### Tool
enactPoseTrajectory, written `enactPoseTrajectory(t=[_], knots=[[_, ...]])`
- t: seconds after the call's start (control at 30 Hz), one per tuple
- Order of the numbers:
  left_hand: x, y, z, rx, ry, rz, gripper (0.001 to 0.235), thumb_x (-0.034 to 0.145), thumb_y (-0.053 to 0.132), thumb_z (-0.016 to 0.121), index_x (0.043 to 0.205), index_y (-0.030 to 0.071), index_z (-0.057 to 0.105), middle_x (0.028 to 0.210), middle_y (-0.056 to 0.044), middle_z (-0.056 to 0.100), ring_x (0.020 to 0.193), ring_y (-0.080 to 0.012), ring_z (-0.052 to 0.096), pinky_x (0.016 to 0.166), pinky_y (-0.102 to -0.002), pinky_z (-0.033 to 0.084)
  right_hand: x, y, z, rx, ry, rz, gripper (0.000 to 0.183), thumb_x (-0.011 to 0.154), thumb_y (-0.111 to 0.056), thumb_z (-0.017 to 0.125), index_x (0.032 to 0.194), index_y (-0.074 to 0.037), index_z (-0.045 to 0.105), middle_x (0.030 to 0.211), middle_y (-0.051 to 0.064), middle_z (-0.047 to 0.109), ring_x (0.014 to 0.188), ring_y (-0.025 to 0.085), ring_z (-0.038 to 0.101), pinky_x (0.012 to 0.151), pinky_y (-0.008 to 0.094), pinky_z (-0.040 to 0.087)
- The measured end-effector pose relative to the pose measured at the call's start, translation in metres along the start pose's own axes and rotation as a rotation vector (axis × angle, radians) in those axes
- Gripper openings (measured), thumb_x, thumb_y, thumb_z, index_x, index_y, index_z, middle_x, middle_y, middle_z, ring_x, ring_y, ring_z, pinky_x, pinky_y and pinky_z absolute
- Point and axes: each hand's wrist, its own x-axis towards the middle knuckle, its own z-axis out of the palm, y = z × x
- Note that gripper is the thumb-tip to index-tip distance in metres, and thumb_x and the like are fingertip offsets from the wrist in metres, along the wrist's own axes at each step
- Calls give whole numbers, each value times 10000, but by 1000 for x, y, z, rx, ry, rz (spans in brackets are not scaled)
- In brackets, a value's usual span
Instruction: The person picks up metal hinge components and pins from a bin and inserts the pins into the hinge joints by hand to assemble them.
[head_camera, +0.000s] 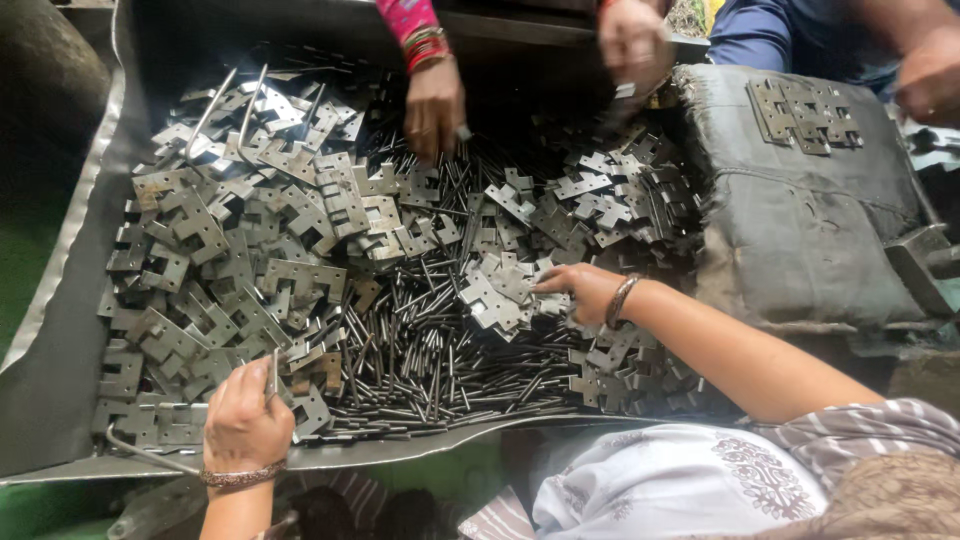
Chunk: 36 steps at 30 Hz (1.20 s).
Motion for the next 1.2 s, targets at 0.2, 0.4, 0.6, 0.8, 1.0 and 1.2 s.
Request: enactPoseTrajectory(t=[0.2,0.4,0.6,0.8,1.0,1.2], knots=[[13,9,1,-52,43,-10,180,981,175,666,1122,63,681,970,-153,692,920,-367,667,851,-464,533,-4,16,59,3,-144,306,1018,716,13,796,1582,-319,376,1668,91,220,1293,327,519,1095,384,449],[39,65,30,-1,-279,147,209,843,276,701,929,86,701,876,-145,703,813,-378,674,736,-505,530,52,45,60,-110,298,202,337,907,-251,702,1227,-144,697,1309,87,673,1216,297,677,1073,385,556],[40,119,112,304,-486,301,129,799,197,649,902,131,689,922,-87,710,907,-288,672,784,-437,521,83,20,50,-130,230,213,643,797,-217,739,1376,-28,533,1299,201,576,1126,372,631,955,432,548],[15,114,156,372,-472,337,109,877,165,573,912,137,672,900,-73,709,893,-279,673,781,-430,507,61,19,45,-291,3,216,367,825,-301,712,1064,-24,732,1084,212,733,1042,353,703,931,419,579],[12,127,143,392,-507,319,185,814,289,680,899,125,683,884,-76,716,888,-275,689,796,-419,517,32,19,21,-123,100,324,297,918,-144,535,1121,5,694,956,238,751,904,344,744,821,436,598],[30,130,138,242,-669,41,434,844,494,748,972,83,691,980,-129,730,957,-330,703,823,-451,550,-2,12,-10,896,255,303,509,914,-34,473,1417,-27,550,717,111,645,705,235,676,653,407,591]])
